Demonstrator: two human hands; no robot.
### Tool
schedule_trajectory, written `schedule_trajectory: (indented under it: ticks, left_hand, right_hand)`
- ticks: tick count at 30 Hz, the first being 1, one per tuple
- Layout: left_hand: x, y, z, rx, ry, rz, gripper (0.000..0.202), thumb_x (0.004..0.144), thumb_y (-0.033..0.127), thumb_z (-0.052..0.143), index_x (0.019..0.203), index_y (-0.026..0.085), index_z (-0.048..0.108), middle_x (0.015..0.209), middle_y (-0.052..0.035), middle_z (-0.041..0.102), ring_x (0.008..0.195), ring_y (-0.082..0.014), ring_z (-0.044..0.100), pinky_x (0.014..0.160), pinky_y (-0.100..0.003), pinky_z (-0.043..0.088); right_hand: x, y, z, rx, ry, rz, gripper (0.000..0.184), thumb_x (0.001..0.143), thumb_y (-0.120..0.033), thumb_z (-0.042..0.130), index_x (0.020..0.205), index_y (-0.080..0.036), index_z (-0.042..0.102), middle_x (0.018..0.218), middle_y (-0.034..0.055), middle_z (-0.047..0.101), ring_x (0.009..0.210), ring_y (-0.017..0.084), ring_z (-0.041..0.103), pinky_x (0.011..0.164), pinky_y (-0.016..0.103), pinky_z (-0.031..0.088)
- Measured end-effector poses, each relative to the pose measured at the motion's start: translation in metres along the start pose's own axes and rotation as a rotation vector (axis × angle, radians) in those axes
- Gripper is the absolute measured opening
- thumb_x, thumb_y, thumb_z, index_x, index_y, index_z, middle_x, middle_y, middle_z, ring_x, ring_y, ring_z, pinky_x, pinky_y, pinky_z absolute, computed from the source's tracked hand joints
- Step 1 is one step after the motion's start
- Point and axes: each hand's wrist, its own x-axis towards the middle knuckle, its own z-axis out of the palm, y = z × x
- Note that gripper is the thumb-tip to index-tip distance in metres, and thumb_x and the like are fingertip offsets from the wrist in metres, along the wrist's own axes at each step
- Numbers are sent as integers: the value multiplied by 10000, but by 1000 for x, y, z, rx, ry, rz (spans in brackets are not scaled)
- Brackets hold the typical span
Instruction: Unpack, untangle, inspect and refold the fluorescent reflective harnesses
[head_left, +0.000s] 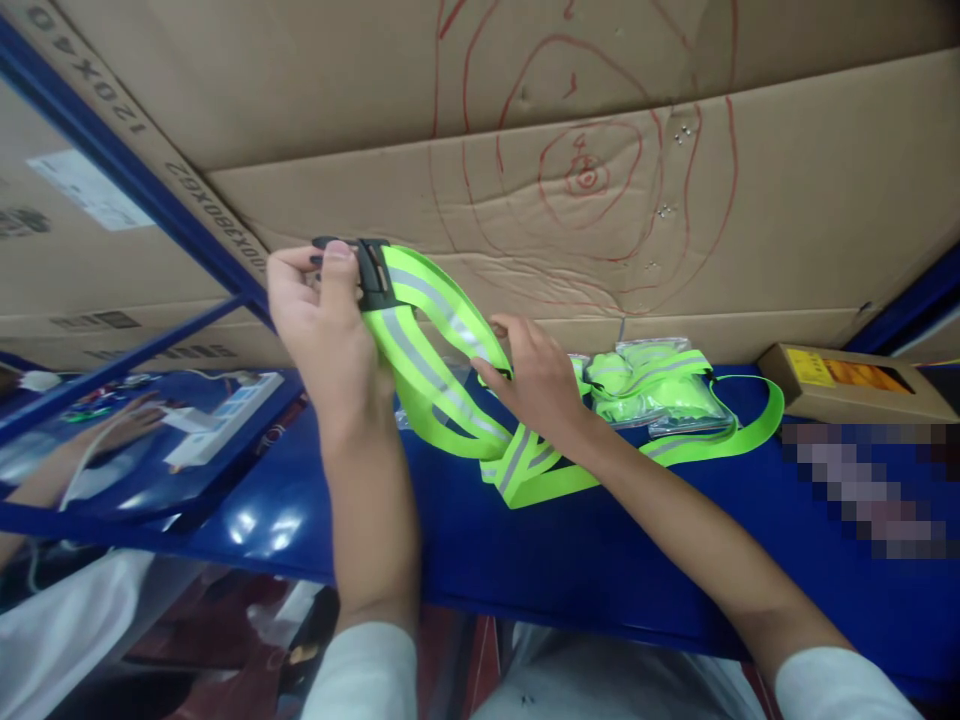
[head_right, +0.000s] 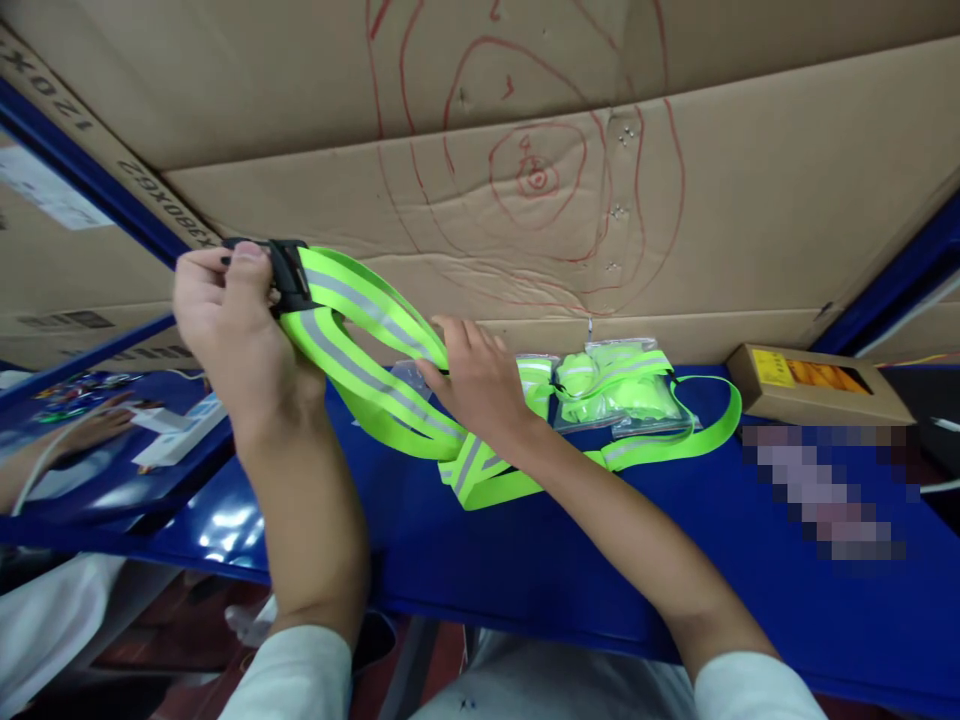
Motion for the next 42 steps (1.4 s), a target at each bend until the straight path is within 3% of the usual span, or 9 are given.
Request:
schedule_trajectory:
  ticks: [5,12,17,22,27,31,36,39,42]
  left_hand:
    - [7,-3,-2,-103,17,-167,199,1004,84,581,832,155,508,705,43,587,610,-65,554,626,-173,448]
    - [15,-11,-18,26,-107,13,239,890,186,828,884,164,590,676,74,557,600,-48,541,631,-164,456]
    - [17,-19,-26,44,-394,-145,409,763,452,930,899,218,624,768,33,680,606,-93,612,577,-211,504]
    - [-10,-21,-5,90,-621,-187,384,809,460,889,906,210,615,825,13,690,719,-108,670,644,-203,532]
    - [-42,-18,19,30,-953,-351,309,943,495,739,930,201,643,886,-25,714,849,-153,699,783,-276,575]
    - [-42,-16,18,-42,-1017,-469,283,946,485,717,1052,223,718,1087,-80,745,1073,-234,722,930,-361,587]
    - [-32,-23,5,-9,-1146,-574,664,733,317,898,1351,281,657,1252,-122,734,926,-229,745,703,-307,583]
    - [-36,-24,6,30,-1161,-525,762,745,294,895,1435,311,572,1158,-96,763,769,-171,728,608,-251,537]
    - [-45,-19,13,100,-1039,-419,661,820,344,859,1411,309,564,985,-44,770,693,-150,714,605,-239,536]
  right_hand:
    - [-1,0,2,13,1,-39,277,1084,-349,472,1249,-174,610,1155,115,733,1060,266,657,915,401,455]
    - [13,16,-23,93,-238,102,195,1027,-263,481,1119,-200,642,1000,59,740,825,213,635,713,329,402]
    - [23,47,-50,198,-399,134,180,979,-335,592,1060,-200,680,979,50,739,896,218,666,781,334,472]
    - [25,39,-65,426,-278,54,493,970,-510,658,1364,-217,613,1328,106,681,1181,239,647,996,389,527]
    - [32,25,-73,624,-239,88,418,900,-514,752,1172,-200,702,1122,56,752,996,195,696,861,318,568]
    - [36,37,-79,721,-196,166,368,830,-495,823,1025,-191,755,1028,46,778,932,194,712,823,316,575]
    - [38,45,-77,744,-147,192,385,784,-512,858,973,-186,780,962,45,789,852,186,707,754,308,570]
    - [39,42,-73,795,-76,178,384,777,-508,857,984,-197,769,1016,47,795,916,200,730,815,332,596]
    - [39,40,-71,812,-6,165,363,784,-484,850,987,-206,733,1062,45,788,964,204,741,865,346,606]
